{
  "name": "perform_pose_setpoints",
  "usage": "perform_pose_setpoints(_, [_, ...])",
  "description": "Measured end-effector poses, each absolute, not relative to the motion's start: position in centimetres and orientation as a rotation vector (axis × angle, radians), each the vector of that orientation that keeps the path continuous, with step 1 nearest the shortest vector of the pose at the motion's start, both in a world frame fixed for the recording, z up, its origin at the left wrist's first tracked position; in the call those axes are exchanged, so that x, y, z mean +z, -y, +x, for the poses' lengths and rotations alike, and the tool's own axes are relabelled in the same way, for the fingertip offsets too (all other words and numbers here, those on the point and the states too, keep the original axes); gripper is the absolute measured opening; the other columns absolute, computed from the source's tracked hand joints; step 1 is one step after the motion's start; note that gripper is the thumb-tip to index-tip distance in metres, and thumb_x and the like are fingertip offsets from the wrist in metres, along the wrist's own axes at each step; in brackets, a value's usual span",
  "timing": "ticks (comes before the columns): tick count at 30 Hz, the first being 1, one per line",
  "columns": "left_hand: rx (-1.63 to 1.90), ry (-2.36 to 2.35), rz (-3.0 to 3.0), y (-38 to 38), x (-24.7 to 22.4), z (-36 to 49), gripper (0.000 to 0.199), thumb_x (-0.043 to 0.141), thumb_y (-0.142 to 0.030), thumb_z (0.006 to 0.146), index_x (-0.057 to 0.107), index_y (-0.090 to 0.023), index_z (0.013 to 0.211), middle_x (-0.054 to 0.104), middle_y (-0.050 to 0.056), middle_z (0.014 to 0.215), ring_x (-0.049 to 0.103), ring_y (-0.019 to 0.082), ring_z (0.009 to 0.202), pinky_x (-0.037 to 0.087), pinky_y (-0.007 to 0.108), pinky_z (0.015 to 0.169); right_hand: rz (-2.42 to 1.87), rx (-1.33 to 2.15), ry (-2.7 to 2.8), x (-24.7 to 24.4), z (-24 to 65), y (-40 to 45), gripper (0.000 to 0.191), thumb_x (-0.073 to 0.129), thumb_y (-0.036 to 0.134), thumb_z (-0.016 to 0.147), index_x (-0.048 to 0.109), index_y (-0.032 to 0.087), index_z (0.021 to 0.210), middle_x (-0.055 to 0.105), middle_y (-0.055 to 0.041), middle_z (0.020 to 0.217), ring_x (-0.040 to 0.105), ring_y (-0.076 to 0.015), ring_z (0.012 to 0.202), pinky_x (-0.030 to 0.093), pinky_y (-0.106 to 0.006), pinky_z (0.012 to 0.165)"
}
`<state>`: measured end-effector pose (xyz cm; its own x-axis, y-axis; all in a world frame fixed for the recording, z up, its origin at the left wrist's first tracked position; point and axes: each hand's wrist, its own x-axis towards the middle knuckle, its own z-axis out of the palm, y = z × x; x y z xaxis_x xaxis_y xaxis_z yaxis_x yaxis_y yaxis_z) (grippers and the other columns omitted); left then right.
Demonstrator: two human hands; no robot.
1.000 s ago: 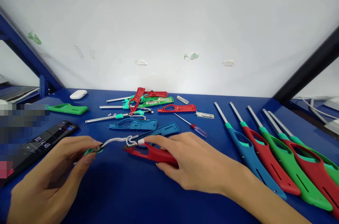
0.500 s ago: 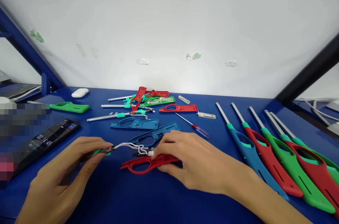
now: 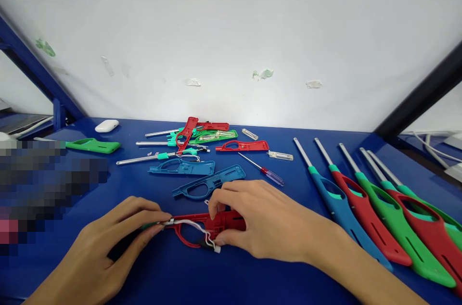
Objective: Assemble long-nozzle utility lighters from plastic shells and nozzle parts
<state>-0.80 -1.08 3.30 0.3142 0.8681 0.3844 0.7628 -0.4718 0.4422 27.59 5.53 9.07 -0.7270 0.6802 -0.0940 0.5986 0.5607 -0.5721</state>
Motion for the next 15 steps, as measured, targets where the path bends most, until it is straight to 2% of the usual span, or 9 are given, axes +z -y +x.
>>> perform_pose_setpoints(9, [0.781,-1.526,2.287,1.1,3.5,-1.1,0.021,0.051,-0.037,0.106,0.072,-0.040,0.111,0.065,-0.005,0.112,0.066,0.009,0.096,0.050,0.018,0.085,-1.066,0.861,2.667,9.0,27.7,-5.5,0.018,0.075,0.039,0.093,0.068,0.032,0.107,0.071,0.0054,0.106,0.066,-0.0181,0.094,0.047,-0.031,0.082])
perform_pose_setpoints(15, [0.783,-1.542,2.271,1.1,4.3,-0.6,0.024,0.049,-0.039,0.106,0.073,-0.040,0.106,0.065,-0.005,0.104,0.067,0.008,0.089,0.054,0.016,0.079,-1.042,0.810,2.686,8.7,27.8,-5.7,0.031,0.075,0.042,0.093,0.068,0.033,0.121,0.073,0.0040,0.117,0.068,-0.0197,0.104,0.048,-0.032,0.089])
